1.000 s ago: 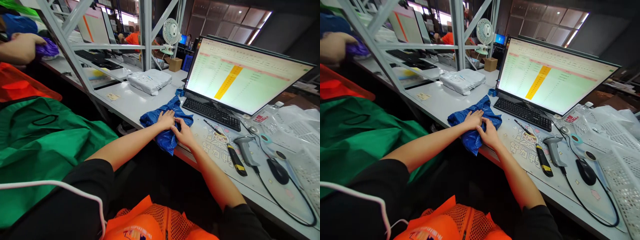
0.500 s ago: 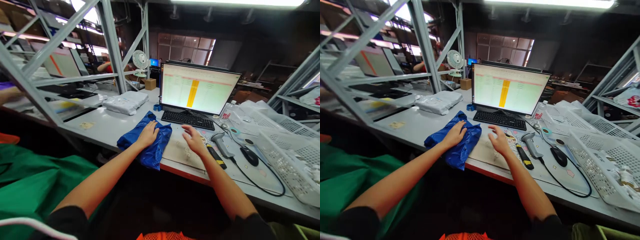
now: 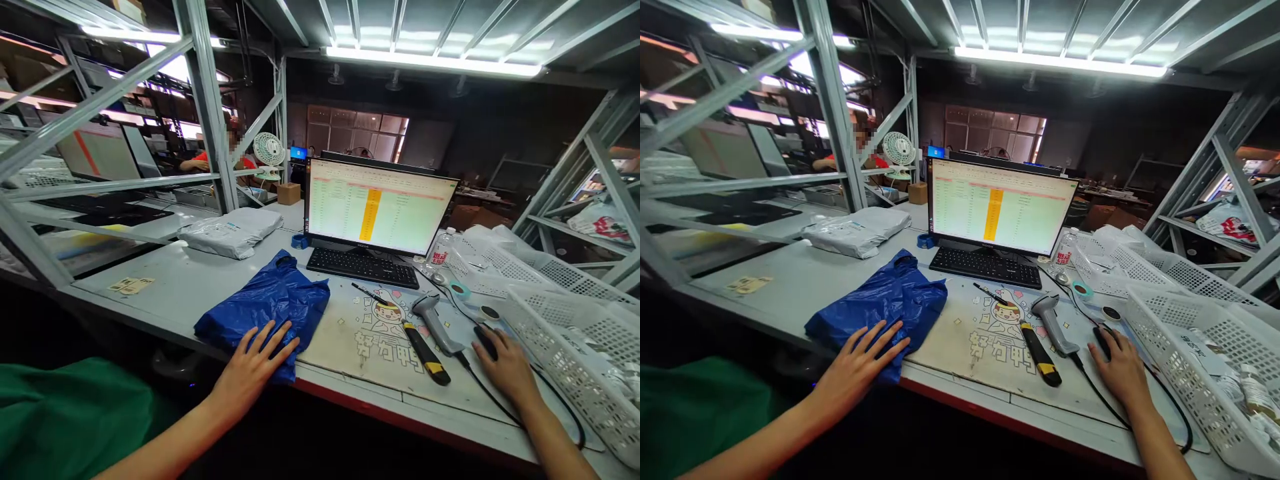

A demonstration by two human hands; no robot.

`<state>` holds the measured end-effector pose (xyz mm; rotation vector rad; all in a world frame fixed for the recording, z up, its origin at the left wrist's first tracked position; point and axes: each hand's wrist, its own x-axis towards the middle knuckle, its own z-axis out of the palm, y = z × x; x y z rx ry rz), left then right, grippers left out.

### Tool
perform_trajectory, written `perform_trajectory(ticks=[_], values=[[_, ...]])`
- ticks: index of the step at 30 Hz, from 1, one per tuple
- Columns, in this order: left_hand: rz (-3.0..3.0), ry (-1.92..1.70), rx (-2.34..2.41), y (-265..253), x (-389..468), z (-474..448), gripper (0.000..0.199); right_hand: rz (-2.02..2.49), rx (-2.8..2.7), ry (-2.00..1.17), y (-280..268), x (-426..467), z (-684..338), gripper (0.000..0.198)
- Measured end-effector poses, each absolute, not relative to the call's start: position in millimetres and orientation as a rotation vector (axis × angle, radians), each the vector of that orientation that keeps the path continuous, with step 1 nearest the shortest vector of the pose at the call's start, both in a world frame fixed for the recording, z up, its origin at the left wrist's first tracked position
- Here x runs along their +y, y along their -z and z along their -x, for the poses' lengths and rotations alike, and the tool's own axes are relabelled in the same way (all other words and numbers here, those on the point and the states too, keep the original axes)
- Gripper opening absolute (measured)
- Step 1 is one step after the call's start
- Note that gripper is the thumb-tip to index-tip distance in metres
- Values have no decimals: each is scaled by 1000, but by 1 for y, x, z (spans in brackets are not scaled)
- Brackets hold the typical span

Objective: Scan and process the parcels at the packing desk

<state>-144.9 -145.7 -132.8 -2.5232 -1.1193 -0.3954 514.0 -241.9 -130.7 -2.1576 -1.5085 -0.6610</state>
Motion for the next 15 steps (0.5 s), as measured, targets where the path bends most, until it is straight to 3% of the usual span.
perform_trajectory(ticks=[9, 15], values=[[2591, 140, -1145, 90, -128, 160, 98, 2341, -1465, 539, 139, -228, -556, 74], [2668, 219, -1182, 87, -120, 176, 93, 2216, -1487, 577, 149, -225, -562, 70]])
